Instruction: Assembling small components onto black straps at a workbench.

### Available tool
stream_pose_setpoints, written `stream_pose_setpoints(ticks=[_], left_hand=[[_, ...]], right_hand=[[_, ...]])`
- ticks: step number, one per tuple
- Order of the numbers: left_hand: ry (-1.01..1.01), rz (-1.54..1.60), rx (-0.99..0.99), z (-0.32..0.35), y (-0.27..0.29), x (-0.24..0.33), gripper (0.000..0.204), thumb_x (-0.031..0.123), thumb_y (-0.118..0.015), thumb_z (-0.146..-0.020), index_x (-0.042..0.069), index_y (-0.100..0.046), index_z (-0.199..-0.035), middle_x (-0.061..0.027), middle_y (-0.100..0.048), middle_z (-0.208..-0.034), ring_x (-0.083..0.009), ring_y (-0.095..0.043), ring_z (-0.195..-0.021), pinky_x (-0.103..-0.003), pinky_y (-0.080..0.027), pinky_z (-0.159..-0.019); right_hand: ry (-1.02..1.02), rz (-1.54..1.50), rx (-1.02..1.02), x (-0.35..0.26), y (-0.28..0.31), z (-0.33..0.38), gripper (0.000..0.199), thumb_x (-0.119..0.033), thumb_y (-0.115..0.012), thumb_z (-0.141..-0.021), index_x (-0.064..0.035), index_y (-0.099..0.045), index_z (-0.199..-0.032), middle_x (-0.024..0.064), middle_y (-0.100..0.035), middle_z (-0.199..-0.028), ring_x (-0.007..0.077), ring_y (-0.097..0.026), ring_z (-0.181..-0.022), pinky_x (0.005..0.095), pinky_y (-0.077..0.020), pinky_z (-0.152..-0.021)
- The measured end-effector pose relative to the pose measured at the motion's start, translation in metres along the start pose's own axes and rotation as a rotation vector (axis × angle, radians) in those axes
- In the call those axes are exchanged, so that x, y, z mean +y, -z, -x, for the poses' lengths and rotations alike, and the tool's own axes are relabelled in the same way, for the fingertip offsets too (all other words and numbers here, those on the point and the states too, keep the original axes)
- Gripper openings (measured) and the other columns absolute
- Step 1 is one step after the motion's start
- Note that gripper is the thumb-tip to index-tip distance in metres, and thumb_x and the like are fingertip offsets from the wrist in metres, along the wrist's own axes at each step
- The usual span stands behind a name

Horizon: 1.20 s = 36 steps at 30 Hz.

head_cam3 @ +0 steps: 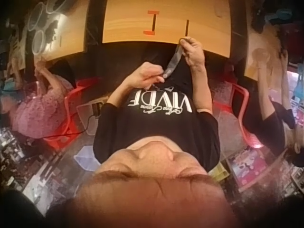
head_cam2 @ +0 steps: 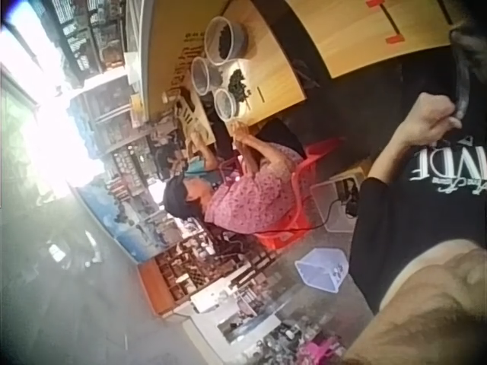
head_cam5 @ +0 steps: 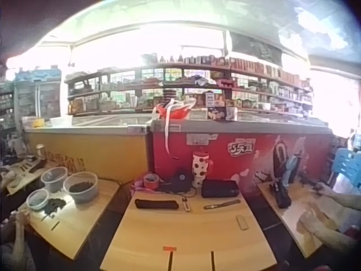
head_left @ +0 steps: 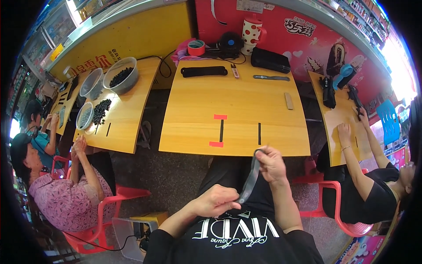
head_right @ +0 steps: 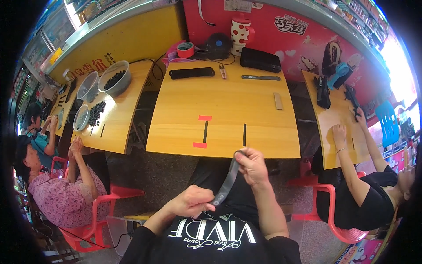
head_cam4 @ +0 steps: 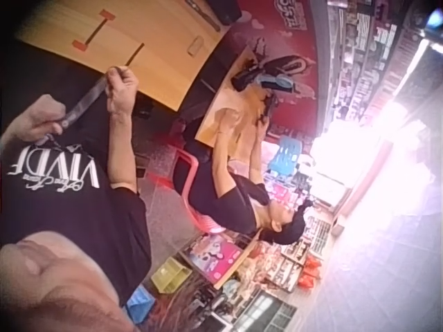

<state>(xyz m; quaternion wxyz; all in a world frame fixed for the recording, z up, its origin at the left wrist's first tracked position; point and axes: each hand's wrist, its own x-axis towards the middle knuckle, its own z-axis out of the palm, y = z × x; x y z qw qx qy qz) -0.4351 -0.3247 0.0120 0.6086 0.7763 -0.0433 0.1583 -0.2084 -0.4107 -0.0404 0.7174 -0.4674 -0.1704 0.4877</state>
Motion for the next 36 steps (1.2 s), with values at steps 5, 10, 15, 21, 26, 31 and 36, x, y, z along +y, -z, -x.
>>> stream_pose_setpoints(ticks=[5, 10, 15, 21, 26, 31, 36], left_hand=[[-0.071, 0.003, -0.009, -0.011, 0.004, -0.011, 0.029, 0.017, -0.068, -0.088, -0.001, -0.051, -0.072, -0.0120, -0.043, -0.062, -0.0296, -0.048, -0.052, -0.037, -0.035, -0.048], [0.175, -0.266, 0.318, 0.005, 0.000, -0.025, 0.011, 0.008, -0.067, -0.085, -0.002, -0.063, -0.085, -0.0154, -0.060, -0.070, -0.0295, -0.062, -0.062, -0.034, -0.046, -0.055], [0.331, -0.537, 0.604, 0.003, -0.009, -0.047, 0.009, 0.005, -0.064, -0.085, -0.002, -0.065, -0.091, -0.0152, -0.063, -0.070, -0.0294, -0.064, -0.062, -0.033, -0.049, -0.056], [0.192, -0.101, 0.190, 0.012, 0.015, -0.027, 0.013, 0.010, -0.066, -0.087, -0.003, -0.065, -0.087, -0.0128, -0.059, -0.064, -0.0218, -0.064, -0.060, -0.032, -0.047, -0.054], [0.047, -0.299, 0.037, 0.004, 0.017, -0.034, 0.033, 0.015, -0.068, -0.086, -0.001, -0.061, -0.114, -0.0138, -0.063, -0.079, -0.0236, -0.062, -0.068, -0.029, -0.047, -0.062], [0.344, 0.325, 0.316, -0.023, -0.009, -0.030, 0.034, 0.017, -0.056, -0.097, 0.000, -0.052, -0.126, -0.0064, -0.063, -0.087, -0.0128, -0.061, -0.075, -0.028, -0.051, -0.067], [0.545, 0.886, 0.406, -0.023, -0.004, -0.046, 0.029, 0.024, -0.046, -0.103, 0.004, -0.057, -0.119, -0.0013, -0.058, -0.072, -0.0088, -0.054, -0.056, -0.021, -0.044, -0.050]], right_hand=[[-0.231, -0.189, -0.113, 0.025, 0.013, -0.007, 0.007, -0.013, -0.068, -0.089, -0.0064, -0.066, -0.092, 0.0029, -0.067, -0.074, 0.0042, -0.048, -0.048, 0.0173, -0.0342, -0.044], [0.397, -0.056, -0.015, -0.032, -0.004, 0.017, 0.010, -0.011, -0.070, -0.086, -0.0039, -0.064, -0.091, 0.0067, -0.064, -0.081, 0.0091, -0.053, -0.060, 0.0196, -0.0391, -0.048], [0.911, 0.847, -0.338, -0.049, -0.045, 0.056, 0.023, -0.014, -0.081, -0.073, 0.0001, -0.065, -0.083, 0.0102, -0.062, -0.073, 0.0213, -0.059, -0.065, 0.0296, -0.0463, -0.057], [0.778, 0.687, 0.065, -0.064, -0.038, 0.047, 0.015, 0.002, -0.074, -0.076, 0.0016, -0.062, -0.084, 0.0068, -0.060, -0.076, 0.0149, -0.056, -0.068, 0.0256, -0.0449, -0.062], [0.410, 0.474, 0.028, -0.031, -0.032, 0.032, 0.008, 0.006, -0.068, -0.080, 0.0023, -0.062, -0.084, 0.0009, -0.056, -0.074, 0.0075, -0.051, -0.068, 0.0214, -0.0407, -0.061], [0.038, 0.420, -0.182, -0.011, -0.057, 0.037, 0.007, 0.004, -0.066, -0.085, 0.0024, -0.065, -0.093, 0.0009, -0.060, -0.080, 0.0057, -0.055, -0.076, 0.0193, -0.0438, -0.067], [0.259, 0.349, 0.088, -0.016, -0.058, 0.031, 0.009, 0.008, -0.062, -0.087, 0.0027, -0.065, -0.094, 0.0049, -0.058, -0.078, 0.0104, -0.057, -0.075, 0.0232, -0.0453, -0.066]])
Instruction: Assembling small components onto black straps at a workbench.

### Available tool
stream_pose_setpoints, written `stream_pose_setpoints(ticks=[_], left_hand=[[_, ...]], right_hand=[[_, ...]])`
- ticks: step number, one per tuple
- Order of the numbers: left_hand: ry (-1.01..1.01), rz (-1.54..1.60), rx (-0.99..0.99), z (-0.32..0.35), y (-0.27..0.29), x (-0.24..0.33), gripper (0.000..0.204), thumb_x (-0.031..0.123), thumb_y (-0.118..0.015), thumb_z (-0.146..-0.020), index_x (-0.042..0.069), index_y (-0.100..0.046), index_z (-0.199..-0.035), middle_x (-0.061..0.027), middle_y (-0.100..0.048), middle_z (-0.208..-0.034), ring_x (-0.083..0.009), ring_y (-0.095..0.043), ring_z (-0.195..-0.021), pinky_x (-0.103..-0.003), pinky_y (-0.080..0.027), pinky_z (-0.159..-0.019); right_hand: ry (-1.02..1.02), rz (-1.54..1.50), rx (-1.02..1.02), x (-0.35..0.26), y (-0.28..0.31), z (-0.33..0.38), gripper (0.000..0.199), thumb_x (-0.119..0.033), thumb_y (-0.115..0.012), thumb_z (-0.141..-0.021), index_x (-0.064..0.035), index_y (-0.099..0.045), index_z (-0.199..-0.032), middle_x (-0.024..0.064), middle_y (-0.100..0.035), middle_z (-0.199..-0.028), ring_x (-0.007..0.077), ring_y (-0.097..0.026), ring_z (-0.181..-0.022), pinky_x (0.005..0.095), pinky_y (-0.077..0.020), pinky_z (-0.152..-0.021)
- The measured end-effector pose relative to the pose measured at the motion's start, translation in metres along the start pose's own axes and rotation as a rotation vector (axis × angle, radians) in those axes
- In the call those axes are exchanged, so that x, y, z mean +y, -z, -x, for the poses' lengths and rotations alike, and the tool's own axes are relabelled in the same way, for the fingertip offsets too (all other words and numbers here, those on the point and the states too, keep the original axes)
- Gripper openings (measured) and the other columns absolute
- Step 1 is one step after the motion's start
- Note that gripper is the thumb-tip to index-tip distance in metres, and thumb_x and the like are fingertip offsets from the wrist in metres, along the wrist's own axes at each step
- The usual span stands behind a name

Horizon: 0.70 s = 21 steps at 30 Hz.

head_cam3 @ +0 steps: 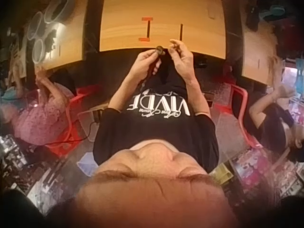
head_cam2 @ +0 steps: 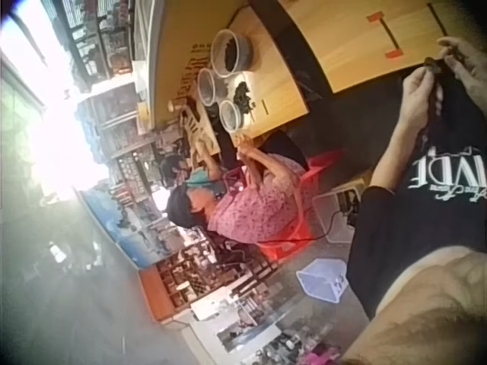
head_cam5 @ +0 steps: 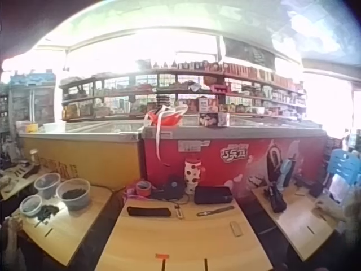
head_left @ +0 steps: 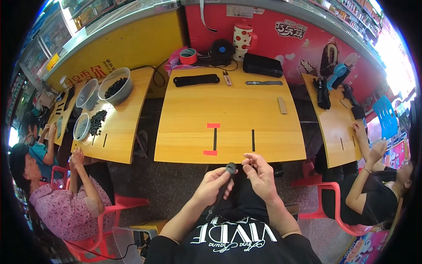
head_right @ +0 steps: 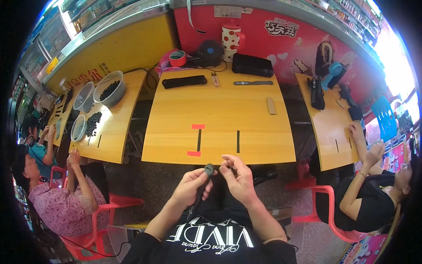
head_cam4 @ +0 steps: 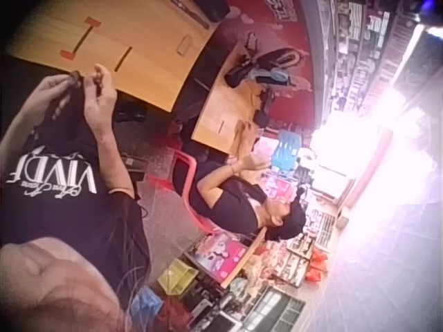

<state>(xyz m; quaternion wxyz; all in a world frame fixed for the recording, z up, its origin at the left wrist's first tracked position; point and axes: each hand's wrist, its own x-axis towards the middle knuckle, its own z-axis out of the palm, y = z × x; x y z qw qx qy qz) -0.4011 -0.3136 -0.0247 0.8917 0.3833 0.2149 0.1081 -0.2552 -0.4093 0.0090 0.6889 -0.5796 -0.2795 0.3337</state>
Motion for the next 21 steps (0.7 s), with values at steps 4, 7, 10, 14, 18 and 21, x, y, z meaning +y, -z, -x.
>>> stream_pose_setpoints(ticks=[4, 7, 10, 14, 18, 21], left_hand=[[-0.011, 0.167, -0.095, -0.005, 0.001, 0.002, 0.033, 0.026, -0.043, -0.103, 0.001, -0.056, -0.121, -0.0036, -0.058, -0.071, -0.0105, -0.053, -0.054, -0.022, -0.044, -0.049], [-0.015, 0.183, -0.104, -0.007, 0.000, -0.002, 0.034, 0.026, -0.043, -0.103, 0.000, -0.056, -0.122, -0.0040, -0.058, -0.071, -0.0109, -0.053, -0.054, -0.022, -0.044, -0.049], [-0.023, 0.162, -0.085, -0.007, -0.001, -0.003, 0.034, 0.026, -0.043, -0.103, 0.001, -0.056, -0.122, -0.0039, -0.058, -0.071, -0.0109, -0.053, -0.054, -0.022, -0.044, -0.049], [-0.014, 0.172, -0.073, -0.009, -0.002, -0.003, 0.033, 0.025, -0.044, -0.103, 0.001, -0.057, -0.122, -0.0039, -0.058, -0.071, -0.0109, -0.053, -0.054, -0.022, -0.044, -0.049], [-0.028, 0.160, -0.078, -0.007, -0.003, -0.003, 0.032, 0.025, -0.044, -0.103, 0.002, -0.057, -0.122, -0.0034, -0.059, -0.071, -0.0103, -0.054, -0.055, -0.022, -0.044, -0.050], [-0.023, 0.123, -0.044, -0.007, -0.005, -0.005, 0.031, 0.025, -0.045, -0.103, 0.003, -0.058, -0.121, -0.0028, -0.059, -0.072, -0.0096, -0.054, -0.056, -0.022, -0.044, -0.050]], right_hand=[[0.438, 0.583, -0.059, 0.002, 0.016, 0.003, 0.011, 0.006, -0.061, -0.086, 0.0045, -0.063, -0.097, 0.0118, -0.058, -0.077, 0.0203, -0.058, -0.068, 0.0282, -0.0451, -0.061], [0.470, 0.761, -0.151, -0.003, 0.008, 0.015, 0.018, 0.004, -0.064, -0.081, -0.0013, -0.065, -0.098, 0.0128, -0.057, -0.076, 0.0307, -0.061, -0.067, 0.0360, -0.0471, -0.055], [0.462, 0.863, -0.156, -0.004, 0.006, 0.019, 0.017, 0.004, -0.065, -0.081, 0.0005, -0.065, -0.097, 0.0133, -0.058, -0.075, 0.0299, -0.061, -0.064, 0.0350, -0.0460, -0.054], [0.484, 0.927, -0.150, -0.003, 0.007, 0.021, 0.017, 0.003, -0.065, -0.079, -0.0004, -0.064, -0.096, 0.0124, -0.057, -0.074, 0.0296, -0.061, -0.064, 0.0358, -0.0463, -0.054], [0.496, 1.003, -0.153, 0.002, 0.006, 0.024, 0.013, -0.001, -0.064, -0.079, -0.0036, -0.062, -0.092, 0.0099, -0.055, -0.074, 0.0267, -0.062, -0.067, 0.0364, -0.0477, -0.055], [0.515, 1.024, -0.152, 0.003, 0.006, 0.026, 0.013, -0.001, -0.064, -0.079, -0.0038, -0.062, -0.091, 0.0092, -0.055, -0.074, 0.0257, -0.063, -0.067, 0.0359, -0.0482, -0.055]])
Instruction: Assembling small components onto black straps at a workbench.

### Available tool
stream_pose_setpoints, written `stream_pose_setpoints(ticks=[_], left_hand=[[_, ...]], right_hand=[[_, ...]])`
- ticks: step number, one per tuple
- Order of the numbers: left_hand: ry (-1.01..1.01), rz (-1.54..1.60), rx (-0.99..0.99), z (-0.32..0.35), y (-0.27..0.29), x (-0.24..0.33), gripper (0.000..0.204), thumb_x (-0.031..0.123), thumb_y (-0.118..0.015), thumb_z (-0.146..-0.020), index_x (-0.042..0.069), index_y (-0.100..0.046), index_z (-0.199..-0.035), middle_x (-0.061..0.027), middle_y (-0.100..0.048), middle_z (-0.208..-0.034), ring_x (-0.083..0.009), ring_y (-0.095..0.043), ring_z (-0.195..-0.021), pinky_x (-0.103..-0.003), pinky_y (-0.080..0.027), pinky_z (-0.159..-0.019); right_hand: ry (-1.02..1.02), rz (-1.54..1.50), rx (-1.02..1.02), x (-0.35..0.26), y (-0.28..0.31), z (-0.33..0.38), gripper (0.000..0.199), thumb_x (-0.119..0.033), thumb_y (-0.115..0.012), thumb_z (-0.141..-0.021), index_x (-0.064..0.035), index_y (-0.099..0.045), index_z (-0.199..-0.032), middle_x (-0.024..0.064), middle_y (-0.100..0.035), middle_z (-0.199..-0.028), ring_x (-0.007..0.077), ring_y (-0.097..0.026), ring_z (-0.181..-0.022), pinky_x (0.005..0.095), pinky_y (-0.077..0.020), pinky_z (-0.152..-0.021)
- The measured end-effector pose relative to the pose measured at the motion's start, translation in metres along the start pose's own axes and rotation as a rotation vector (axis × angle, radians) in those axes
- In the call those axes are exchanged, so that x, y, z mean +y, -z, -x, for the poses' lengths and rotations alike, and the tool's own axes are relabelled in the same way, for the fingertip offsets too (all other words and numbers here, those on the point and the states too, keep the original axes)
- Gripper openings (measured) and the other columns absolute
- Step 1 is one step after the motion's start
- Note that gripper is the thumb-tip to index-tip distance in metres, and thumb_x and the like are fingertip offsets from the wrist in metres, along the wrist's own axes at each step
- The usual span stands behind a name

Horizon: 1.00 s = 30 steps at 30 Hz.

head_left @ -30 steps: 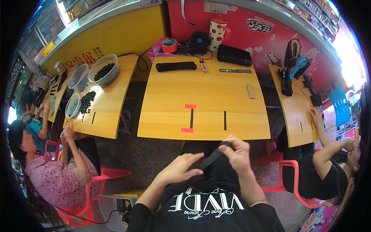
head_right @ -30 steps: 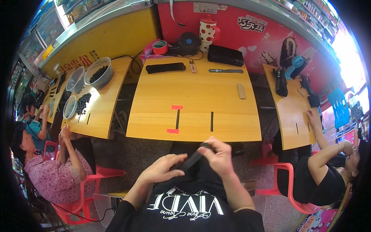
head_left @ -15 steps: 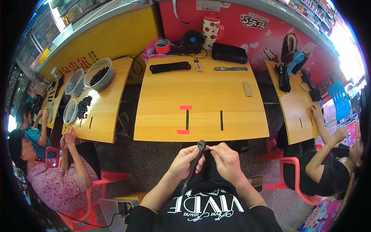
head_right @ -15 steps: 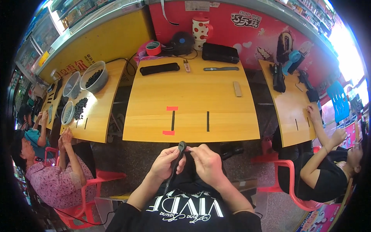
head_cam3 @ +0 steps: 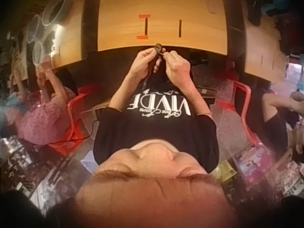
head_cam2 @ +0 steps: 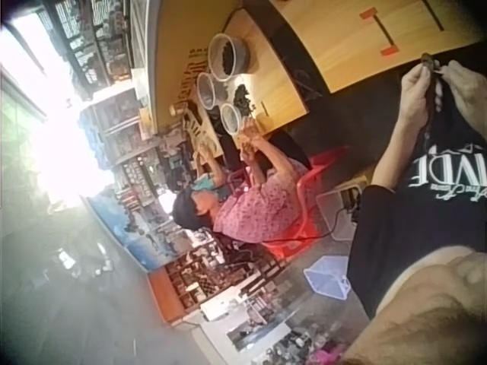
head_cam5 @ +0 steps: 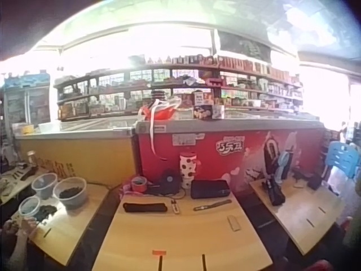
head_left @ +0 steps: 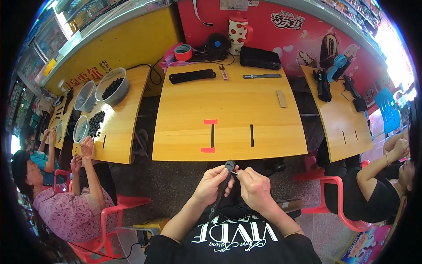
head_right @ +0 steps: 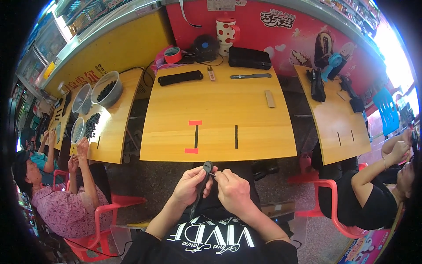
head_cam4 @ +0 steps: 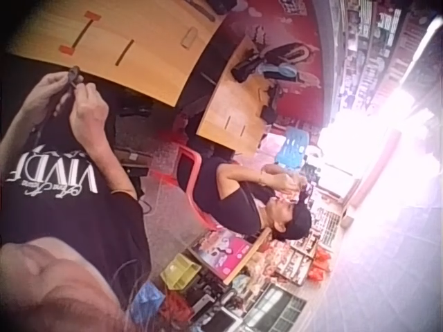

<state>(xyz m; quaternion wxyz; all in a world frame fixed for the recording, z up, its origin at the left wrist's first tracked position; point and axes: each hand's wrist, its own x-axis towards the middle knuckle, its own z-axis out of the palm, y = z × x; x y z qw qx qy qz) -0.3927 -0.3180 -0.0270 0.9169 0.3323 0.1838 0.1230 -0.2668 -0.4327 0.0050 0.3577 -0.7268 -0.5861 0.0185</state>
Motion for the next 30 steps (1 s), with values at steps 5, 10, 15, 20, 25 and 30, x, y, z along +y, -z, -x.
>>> stream_pose_setpoints(ticks=[5, 10, 15, 20, 25, 30], left_hand=[[-0.009, -0.021, 0.001, -0.001, 0.000, 0.000, 0.031, 0.026, -0.045, -0.103, 0.003, -0.058, -0.121, -0.0025, -0.059, -0.072, -0.0094, -0.054, -0.056, -0.021, -0.044, -0.050], [-0.001, 0.035, 0.005, -0.001, 0.001, 0.000, 0.030, 0.025, -0.048, -0.102, 0.002, -0.058, -0.120, -0.0024, -0.060, -0.073, -0.0092, -0.054, -0.056, -0.022, -0.044, -0.050], [-0.062, -0.003, -0.013, -0.002, 0.001, -0.009, 0.029, 0.021, -0.059, -0.096, -0.001, -0.058, -0.115, -0.0032, -0.061, -0.076, -0.0093, -0.055, -0.056, -0.022, -0.044, -0.048], [-0.006, -0.025, -0.026, -0.007, -0.013, -0.013, 0.022, 0.018, -0.065, -0.092, 0.000, -0.061, -0.103, -0.0051, -0.063, -0.082, -0.0094, -0.059, -0.059, -0.022, -0.044, -0.046], [-0.020, -0.093, -0.014, -0.008, -0.015, -0.014, 0.012, 0.012, -0.068, -0.089, 0.002, -0.063, -0.085, -0.0025, -0.061, -0.073, -0.0083, -0.057, -0.056, -0.021, -0.044, -0.048], [-0.047, -0.182, 0.000, -0.006, -0.009, -0.006, 0.010, 0.007, -0.068, -0.086, 0.001, -0.063, -0.081, -0.0028, -0.060, -0.067, -0.0090, -0.055, -0.053, -0.022, -0.043, -0.047]], right_hand=[[0.003, 0.011, -0.009, 0.000, 0.001, -0.002, 0.015, 0.001, -0.064, -0.077, -0.0033, -0.063, -0.092, 0.0103, -0.055, -0.074, 0.0268, -0.062, -0.066, 0.0359, -0.0483, -0.055], [-0.161, -0.507, 0.174, 0.003, 0.004, -0.002, 0.004, -0.001, -0.060, -0.088, -0.0007, -0.062, -0.092, 0.0074, -0.054, -0.071, 0.0179, -0.056, -0.058, 0.0284, -0.0425, -0.050], [-0.450, -1.653, 0.492, 0.010, 0.014, -0.018, 0.018, -0.012, -0.049, -0.098, 0.0000, -0.055, -0.086, 0.0064, -0.049, -0.070, 0.0102, -0.038, -0.052, 0.0229, -0.0295, -0.046], [-0.478, -1.909, 0.350, 0.015, 0.001, -0.023, 0.029, -0.025, -0.049, -0.098, -0.0021, -0.054, -0.082, 0.0068, -0.047, -0.067, 0.0114, -0.037, -0.051, 0.0241, -0.0278, -0.045], [-0.412, -1.974, 0.278, 0.015, -0.007, -0.017, 0.030, -0.029, -0.048, -0.098, -0.0029, -0.057, -0.086, 0.0080, -0.049, -0.068, 0.0134, -0.041, -0.055, 0.0259, -0.0322, -0.050], [-0.303, -1.113, 0.754, 0.022, 0.000, -0.024, 0.022, -0.011, -0.057, -0.087, 0.0031, -0.058, -0.105, 0.0133, -0.059, -0.093, 0.0226, -0.057, -0.085, 0.0341, -0.0454, -0.078]])
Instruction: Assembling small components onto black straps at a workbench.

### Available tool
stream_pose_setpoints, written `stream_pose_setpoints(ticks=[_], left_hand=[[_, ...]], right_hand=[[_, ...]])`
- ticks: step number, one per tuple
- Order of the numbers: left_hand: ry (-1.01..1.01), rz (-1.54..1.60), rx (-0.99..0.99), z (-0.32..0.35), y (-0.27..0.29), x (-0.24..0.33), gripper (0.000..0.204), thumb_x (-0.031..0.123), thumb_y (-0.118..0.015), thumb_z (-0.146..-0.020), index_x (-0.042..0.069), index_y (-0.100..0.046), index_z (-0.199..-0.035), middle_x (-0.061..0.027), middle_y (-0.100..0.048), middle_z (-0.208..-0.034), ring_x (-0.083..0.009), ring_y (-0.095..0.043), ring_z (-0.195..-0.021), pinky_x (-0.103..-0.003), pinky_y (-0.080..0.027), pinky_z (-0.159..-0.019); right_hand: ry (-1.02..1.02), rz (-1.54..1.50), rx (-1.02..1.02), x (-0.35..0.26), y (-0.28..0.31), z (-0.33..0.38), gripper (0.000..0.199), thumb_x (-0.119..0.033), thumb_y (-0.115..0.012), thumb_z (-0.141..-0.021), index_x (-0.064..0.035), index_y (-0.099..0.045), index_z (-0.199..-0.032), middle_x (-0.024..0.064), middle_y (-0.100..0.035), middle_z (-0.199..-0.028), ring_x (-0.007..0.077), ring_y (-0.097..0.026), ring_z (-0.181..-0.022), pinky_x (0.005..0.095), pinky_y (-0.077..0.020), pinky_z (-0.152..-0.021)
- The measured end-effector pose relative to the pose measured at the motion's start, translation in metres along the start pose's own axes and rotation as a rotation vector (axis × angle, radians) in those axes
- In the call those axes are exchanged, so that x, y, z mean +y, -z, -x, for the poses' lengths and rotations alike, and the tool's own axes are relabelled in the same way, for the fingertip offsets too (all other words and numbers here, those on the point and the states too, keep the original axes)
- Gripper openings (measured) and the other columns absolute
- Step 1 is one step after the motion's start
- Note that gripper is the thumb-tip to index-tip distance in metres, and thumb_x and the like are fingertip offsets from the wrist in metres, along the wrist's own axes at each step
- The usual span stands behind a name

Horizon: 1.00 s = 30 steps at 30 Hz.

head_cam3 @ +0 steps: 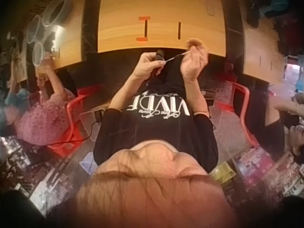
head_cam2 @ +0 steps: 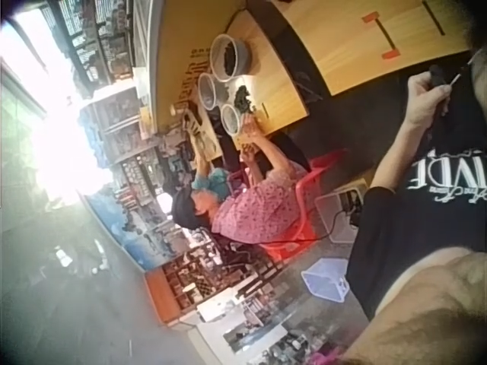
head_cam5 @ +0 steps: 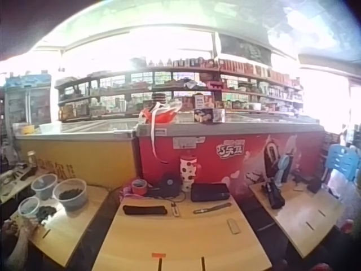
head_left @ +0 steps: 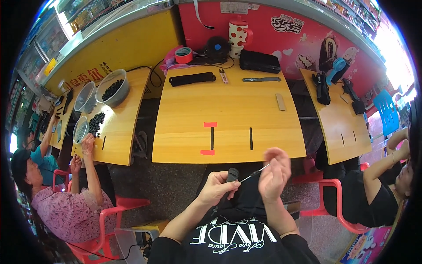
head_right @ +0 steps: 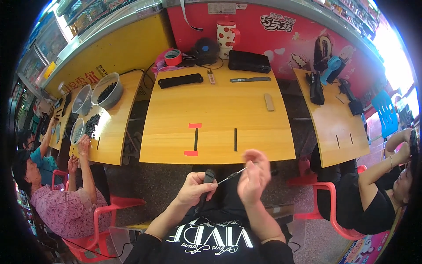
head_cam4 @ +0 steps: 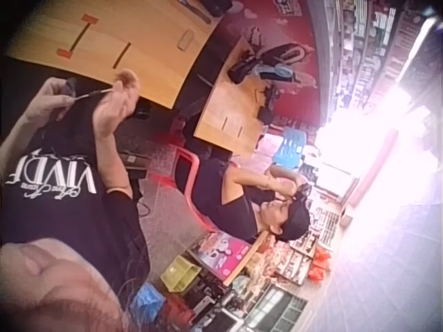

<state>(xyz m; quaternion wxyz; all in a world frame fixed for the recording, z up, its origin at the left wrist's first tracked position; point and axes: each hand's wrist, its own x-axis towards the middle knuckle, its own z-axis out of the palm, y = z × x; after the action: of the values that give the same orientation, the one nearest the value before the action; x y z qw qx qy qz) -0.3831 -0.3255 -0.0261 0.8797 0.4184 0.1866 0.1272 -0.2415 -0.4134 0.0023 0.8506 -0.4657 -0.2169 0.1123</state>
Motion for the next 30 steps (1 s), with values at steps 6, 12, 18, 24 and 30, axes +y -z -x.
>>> stream_pose_setpoints(ticks=[6, 12, 18, 24, 30], left_hand=[[0.000, -0.042, 0.011, 0.001, 0.010, 0.005, 0.008, 0.007, -0.067, -0.086, 0.001, -0.064, -0.082, -0.0042, -0.060, -0.066, -0.0108, -0.055, -0.052, -0.023, -0.044, -0.048], [0.026, 0.106, 0.016, 0.001, 0.015, -0.005, 0.021, 0.018, -0.060, -0.095, -0.002, -0.063, -0.099, -0.0060, -0.062, -0.078, -0.0139, -0.060, -0.061, -0.025, -0.048, -0.052], [0.040, 0.285, -0.045, 0.007, 0.020, -0.017, 0.035, 0.025, -0.045, -0.103, -0.003, -0.057, -0.120, -0.0081, -0.064, -0.092, -0.0148, -0.062, -0.070, -0.025, -0.050, -0.058], [0.064, 0.327, -0.044, 0.009, 0.017, -0.020, 0.037, 0.025, -0.043, -0.103, -0.003, -0.055, -0.123, -0.0093, -0.064, -0.094, -0.0158, -0.063, -0.071, -0.026, -0.051, -0.059], [0.054, 0.320, -0.032, 0.012, 0.018, -0.021, 0.036, 0.025, -0.043, -0.103, -0.003, -0.055, -0.123, -0.0094, -0.064, -0.094, -0.0156, -0.063, -0.072, -0.025, -0.051, -0.059]], right_hand=[[0.967, 1.356, -0.899, -0.038, 0.000, -0.004, 0.032, -0.018, -0.063, -0.073, -0.0008, -0.064, -0.099, 0.0069, -0.062, -0.094, 0.0232, -0.059, -0.091, 0.0325, -0.0423, -0.079], [0.609, 1.199, -0.924, -0.015, 0.016, 0.010, 0.013, -0.010, -0.065, -0.073, -0.0053, -0.061, -0.085, 0.0060, -0.048, -0.071, 0.0213, -0.059, -0.068, 0.0324, -0.0453, -0.056], [0.339, 1.021, -0.795, -0.012, 0.016, 0.020, 0.017, 0.001, -0.068, -0.073, -0.0037, -0.063, -0.089, 0.0097, -0.052, -0.073, 0.0272, -0.059, -0.065, 0.0360, -0.0465, -0.054], [0.377, 1.125, -0.769, -0.012, 0.013, 0.030, 0.019, 0.003, -0.065, -0.072, -0.0039, -0.063, -0.090, 0.0087, -0.053, -0.073, 0.0258, -0.060, -0.066, 0.0354, -0.0464, -0.055], [0.406, 1.119, -0.787, -0.012, 0.012, 0.031, 0.022, 0.003, -0.065, -0.070, -0.0039, -0.064, -0.091, 0.0079, -0.054, -0.072, 0.0248, -0.059, -0.065, 0.0344, -0.0458, -0.055]])
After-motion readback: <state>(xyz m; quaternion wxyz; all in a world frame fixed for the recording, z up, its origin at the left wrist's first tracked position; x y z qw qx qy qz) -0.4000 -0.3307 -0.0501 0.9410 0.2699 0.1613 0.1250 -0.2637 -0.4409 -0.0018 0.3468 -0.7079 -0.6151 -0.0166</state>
